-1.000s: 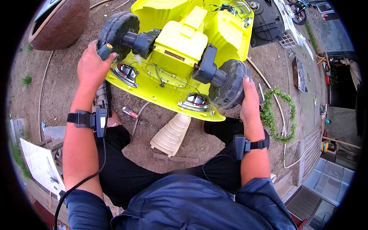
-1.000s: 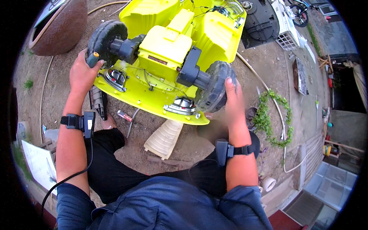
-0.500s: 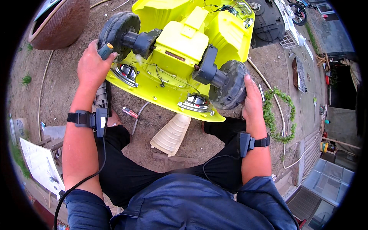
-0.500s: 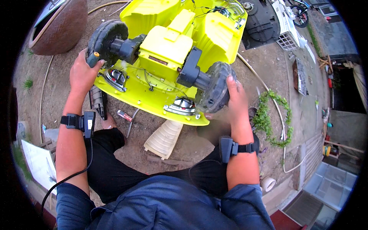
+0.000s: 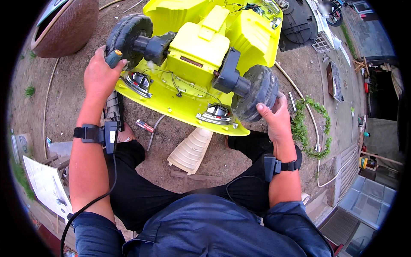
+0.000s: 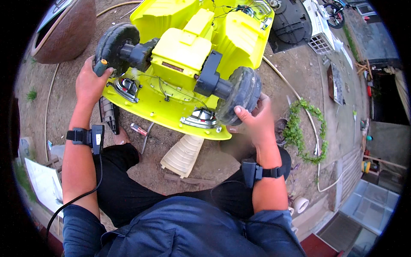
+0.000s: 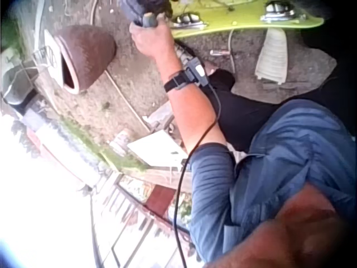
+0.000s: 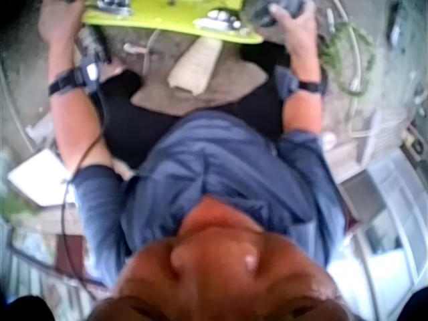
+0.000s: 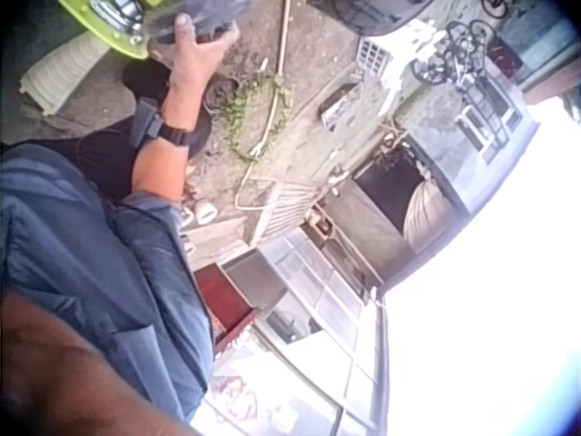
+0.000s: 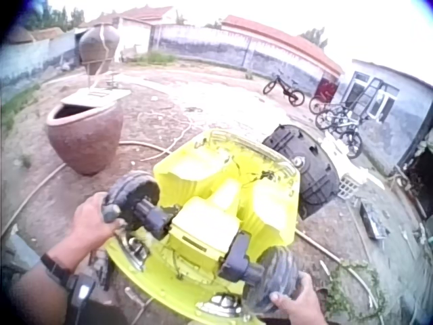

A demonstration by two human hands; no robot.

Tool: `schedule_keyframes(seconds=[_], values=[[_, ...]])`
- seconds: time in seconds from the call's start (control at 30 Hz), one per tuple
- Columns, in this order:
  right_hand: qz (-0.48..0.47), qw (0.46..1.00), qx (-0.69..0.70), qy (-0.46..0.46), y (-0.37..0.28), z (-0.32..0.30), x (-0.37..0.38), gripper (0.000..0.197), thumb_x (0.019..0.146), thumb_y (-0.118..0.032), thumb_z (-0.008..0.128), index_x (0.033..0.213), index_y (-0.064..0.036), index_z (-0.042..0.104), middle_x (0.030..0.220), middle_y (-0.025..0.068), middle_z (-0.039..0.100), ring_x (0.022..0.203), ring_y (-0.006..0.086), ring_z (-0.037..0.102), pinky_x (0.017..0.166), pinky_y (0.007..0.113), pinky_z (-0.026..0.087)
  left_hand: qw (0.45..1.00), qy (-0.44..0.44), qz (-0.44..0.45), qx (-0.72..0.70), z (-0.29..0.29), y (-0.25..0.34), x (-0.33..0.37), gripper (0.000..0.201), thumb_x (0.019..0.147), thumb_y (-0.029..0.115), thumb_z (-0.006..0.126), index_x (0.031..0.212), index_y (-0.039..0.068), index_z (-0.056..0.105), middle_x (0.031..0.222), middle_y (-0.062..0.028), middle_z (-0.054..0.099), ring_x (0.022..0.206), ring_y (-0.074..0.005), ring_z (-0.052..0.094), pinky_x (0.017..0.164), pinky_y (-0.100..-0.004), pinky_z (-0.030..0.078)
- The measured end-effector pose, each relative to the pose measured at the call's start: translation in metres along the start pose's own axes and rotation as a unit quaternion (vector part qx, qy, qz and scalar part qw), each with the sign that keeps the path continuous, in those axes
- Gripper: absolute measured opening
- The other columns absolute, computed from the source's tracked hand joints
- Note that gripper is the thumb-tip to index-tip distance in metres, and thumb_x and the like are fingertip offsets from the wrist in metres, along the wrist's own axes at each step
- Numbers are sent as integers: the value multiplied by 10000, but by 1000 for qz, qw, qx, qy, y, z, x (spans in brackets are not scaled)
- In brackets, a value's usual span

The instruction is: The person unscrews a panel from a yellow toy car, removes the panel, and works on the internal components with a screwdriver.

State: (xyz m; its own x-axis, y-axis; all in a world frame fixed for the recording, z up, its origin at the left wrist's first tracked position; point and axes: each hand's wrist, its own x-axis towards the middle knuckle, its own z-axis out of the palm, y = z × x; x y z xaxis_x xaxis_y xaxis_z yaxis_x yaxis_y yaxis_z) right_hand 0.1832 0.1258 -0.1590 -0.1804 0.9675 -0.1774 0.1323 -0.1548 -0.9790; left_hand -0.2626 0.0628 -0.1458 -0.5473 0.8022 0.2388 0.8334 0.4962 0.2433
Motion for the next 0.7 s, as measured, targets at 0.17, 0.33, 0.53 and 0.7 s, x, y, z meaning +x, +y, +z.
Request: schedule_keyframes(seconds=[0.17, 0.33, 0.53, 0.7], values=[[-19, 996, -77, -31, 1, -9, -4, 855, 767, -302, 885, 1378, 40, 396, 1287, 168, 558, 1197, 251, 567, 1045, 395, 458, 1000, -4, -5, 4, -6, 6, -1, 657, 786, 368, 801, 1307, 34, 581, 1127, -227, 695, 1029, -386, 683, 905, -462, 533], [55, 998, 33, 25, 9, -12, 4, 691, 855, -367, 807, 1319, 32, 486, 1180, 114, 621, 1079, 181, 590, 952, 329, 482, 1000, -4, -5, -2, -4, 6, 0, 637, 787, 360, 801, 1304, 52, 591, 1124, -227, 696, 1029, -388, 683, 905, -464, 531], [42, 998, -10, 38, 0, -8, 1, 631, 857, -340, 811, 1272, 39, 526, 1150, 111, 642, 1048, 179, 605, 940, 330, 488, 1000, -9, -7, 8, -6, 7, 0, 653, 788, 369, 799, 1308, 37, 584, 1139, -231, 690, 1041, -389, 680, 913, -465, 529], [15, 999, -26, 22, -5, -5, -10, 612, 808, -226, 863, 1244, 42, 526, 1167, 141, 635, 1085, 215, 621, 956, 365, 505, 1000, -5, 3, 12, -4, 3, 1, 677, 787, 382, 796, 1317, 25, 572, 1155, -234, 684, 1054, -390, 676, 919, -466, 528]])
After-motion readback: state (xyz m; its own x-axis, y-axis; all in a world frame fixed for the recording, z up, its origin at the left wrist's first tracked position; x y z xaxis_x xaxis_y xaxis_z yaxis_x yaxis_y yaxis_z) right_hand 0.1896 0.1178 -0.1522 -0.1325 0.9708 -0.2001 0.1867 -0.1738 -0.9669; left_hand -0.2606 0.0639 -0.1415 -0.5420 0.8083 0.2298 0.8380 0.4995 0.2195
